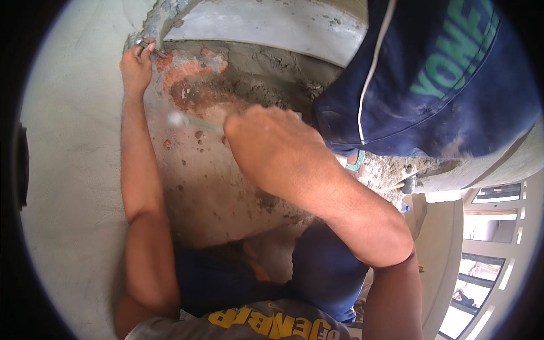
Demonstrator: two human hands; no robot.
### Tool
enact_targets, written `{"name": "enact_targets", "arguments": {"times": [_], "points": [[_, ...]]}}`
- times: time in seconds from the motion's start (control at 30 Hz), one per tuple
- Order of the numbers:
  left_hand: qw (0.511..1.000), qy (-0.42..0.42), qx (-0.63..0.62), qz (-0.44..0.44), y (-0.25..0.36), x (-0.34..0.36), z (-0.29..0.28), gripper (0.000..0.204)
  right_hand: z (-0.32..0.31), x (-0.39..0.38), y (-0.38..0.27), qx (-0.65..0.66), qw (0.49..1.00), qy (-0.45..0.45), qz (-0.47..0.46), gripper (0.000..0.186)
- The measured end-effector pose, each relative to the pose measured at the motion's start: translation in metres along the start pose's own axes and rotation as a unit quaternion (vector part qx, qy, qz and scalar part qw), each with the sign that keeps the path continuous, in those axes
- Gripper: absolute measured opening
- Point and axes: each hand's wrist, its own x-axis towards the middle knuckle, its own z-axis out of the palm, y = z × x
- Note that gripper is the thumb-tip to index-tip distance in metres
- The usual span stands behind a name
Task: The person uses a hammer and a metal rod to chip away excess concrete from the edge of a stair step. Then the person fits a white tile strip into the gap between the stair and the wall.
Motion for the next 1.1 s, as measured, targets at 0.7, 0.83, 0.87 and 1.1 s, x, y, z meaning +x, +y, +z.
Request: {"name": "enact_targets", "arguments": {"times": [0.7,0.83,0.87,1.1], "points": [[0.990,0.120,0.038,0.068,0.012,0.030,0.023,0.018,0.036,0.073,0.005,0.316,0.907,0.277,-0.028,0.030],[0.987,0.132,0.042,0.078,0.010,0.031,0.030,0.018,0.032,0.086,0.013,0.288,0.880,0.365,-0.098,0.027],[0.984,0.143,0.060,0.087,0.009,0.031,0.032,0.018,0.027,0.089,0.013,0.280,0.875,0.379,-0.114,0.027],[0.988,0.149,-0.044,-0.010,-0.094,0.061,0.044,0.025,-0.011,0.122,-0.002,0.268,0.881,0.346,-0.182,0.027]]}}
